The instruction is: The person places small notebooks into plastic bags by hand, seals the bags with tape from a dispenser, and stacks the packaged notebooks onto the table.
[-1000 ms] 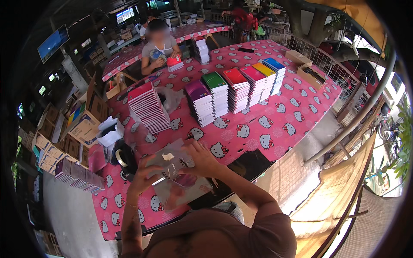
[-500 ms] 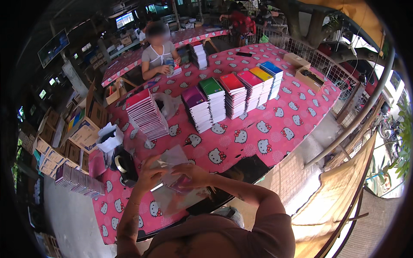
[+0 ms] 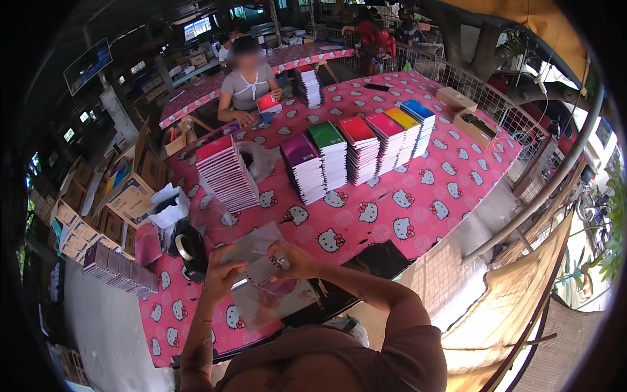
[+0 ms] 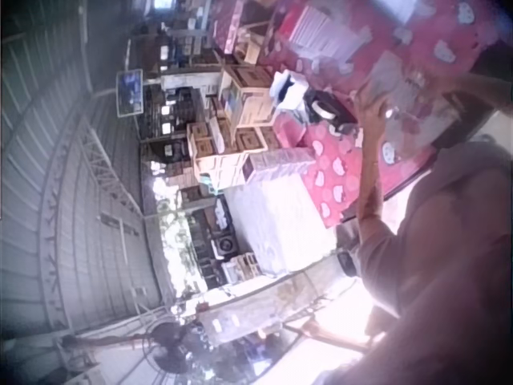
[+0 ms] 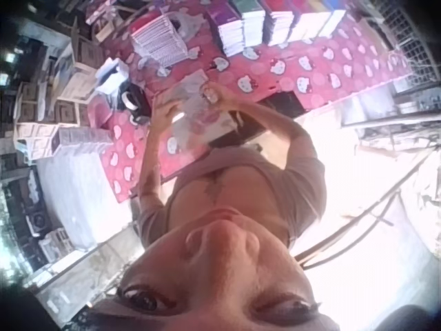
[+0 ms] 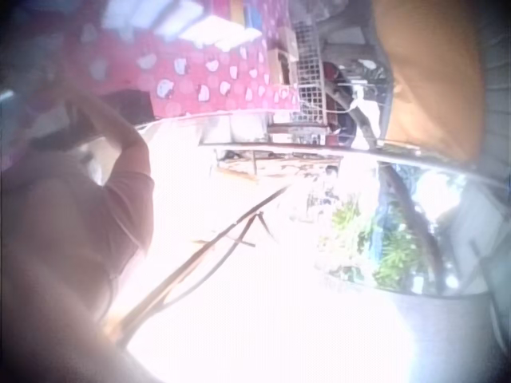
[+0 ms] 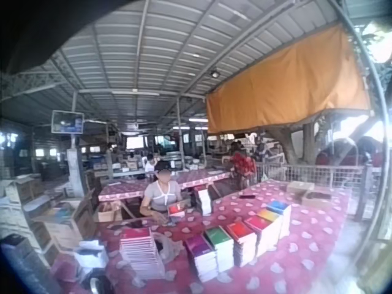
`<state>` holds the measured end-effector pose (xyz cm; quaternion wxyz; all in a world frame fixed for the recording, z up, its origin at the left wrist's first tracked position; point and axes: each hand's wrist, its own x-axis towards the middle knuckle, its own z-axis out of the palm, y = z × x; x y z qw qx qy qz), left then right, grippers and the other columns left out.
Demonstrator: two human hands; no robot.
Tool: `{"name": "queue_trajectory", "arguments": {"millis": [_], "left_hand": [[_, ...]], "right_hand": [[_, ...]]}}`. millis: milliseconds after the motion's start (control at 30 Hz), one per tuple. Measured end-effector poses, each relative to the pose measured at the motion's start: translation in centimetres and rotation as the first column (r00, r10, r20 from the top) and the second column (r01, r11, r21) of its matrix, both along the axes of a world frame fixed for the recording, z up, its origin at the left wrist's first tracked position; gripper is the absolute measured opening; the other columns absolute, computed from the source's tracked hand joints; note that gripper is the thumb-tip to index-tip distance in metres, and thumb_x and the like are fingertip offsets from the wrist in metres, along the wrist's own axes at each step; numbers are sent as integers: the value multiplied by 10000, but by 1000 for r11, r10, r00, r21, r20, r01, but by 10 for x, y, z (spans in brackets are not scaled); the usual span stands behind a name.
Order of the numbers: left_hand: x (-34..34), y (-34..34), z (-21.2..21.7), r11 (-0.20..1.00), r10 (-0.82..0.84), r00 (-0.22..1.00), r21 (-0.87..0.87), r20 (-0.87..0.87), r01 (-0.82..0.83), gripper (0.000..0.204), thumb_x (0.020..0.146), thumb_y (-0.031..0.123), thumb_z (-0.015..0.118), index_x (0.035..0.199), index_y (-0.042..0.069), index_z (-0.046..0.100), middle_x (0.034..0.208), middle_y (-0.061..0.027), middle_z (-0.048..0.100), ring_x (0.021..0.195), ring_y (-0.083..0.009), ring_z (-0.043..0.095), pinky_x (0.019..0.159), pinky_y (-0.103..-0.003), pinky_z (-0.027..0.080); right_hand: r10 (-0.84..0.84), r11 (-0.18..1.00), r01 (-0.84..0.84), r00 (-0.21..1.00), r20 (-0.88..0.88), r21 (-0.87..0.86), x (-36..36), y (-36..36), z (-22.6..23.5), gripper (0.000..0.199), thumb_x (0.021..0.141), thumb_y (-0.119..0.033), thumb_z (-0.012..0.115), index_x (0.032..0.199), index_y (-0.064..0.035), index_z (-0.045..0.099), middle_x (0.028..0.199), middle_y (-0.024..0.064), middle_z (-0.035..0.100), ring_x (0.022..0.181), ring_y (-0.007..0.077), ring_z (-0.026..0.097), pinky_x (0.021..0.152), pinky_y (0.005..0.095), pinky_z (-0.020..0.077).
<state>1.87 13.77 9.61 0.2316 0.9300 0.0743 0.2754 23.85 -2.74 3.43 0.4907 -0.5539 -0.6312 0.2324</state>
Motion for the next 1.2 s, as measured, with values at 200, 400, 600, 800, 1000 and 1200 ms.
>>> {"name": "queue_trajectory", "arguments": {"millis": [200,400,600,800,1000,1200], "left_hand": [[21,-4,-8,990,-53,997,135,47,46,264,720,69,783,957,184,795,1299,-104,582,1215,-343,512,999,-453,437],[31,-5,-27,983,-38,997,184,70,24,265,713,63,778,935,206,791,1304,-90,563,1242,-353,483,1015,-475,416],[17,-2,-26,995,93,991,-33,99,-90,265,726,51,763,948,193,787,1313,-98,553,1242,-353,469,1028,-480,396],[30,-3,-29,990,7,991,140,136,-26,258,712,88,791,941,207,788,1323,-89,550,1246,-351,467,1036,-484,396],[30,-1,-38,978,-21,993,206,115,-3,270,688,129,817,940,222,789,1336,-81,542,1263,-349,462,1057,-490,384],[32,3,-44,978,-89,996,190,18,84,332,718,161,813,1042,198,753,1389,-162,486,1299,-399,437,1089,-527,350]], "right_hand": [[229,951,-297,857,462,80,-10,11,-9,557,754,-394,810,1262,-205,681,1470,141,462,1369,325,428,1118,536,313],[249,950,-278,949,191,142,-15,7,-8,463,834,-310,777,1264,-168,682,1588,158,284,1454,310,333,1154,505,297],[115,993,-104,761,-639,56,-4,13,-28,255,954,-164,658,1187,-67,694,1503,162,421,1371,227,452,1098,376,385],[90,968,-163,935,-342,-191,-13,36,-47,350,926,-215,700,1247,-81,670,1500,153,428,1328,267,492,1043,367,443],[20,973,-76,968,-250,-218,-25,36,-42,435,878,-271,753,1257,-76,667,1521,175,401,1297,304,519,1033,403,454],[40,981,-92,957,-288,-168,-24,38,-48,576,859,-255,772,1370,-81,571,1530,188,369,1317,325,498,1068,419,430]]}}
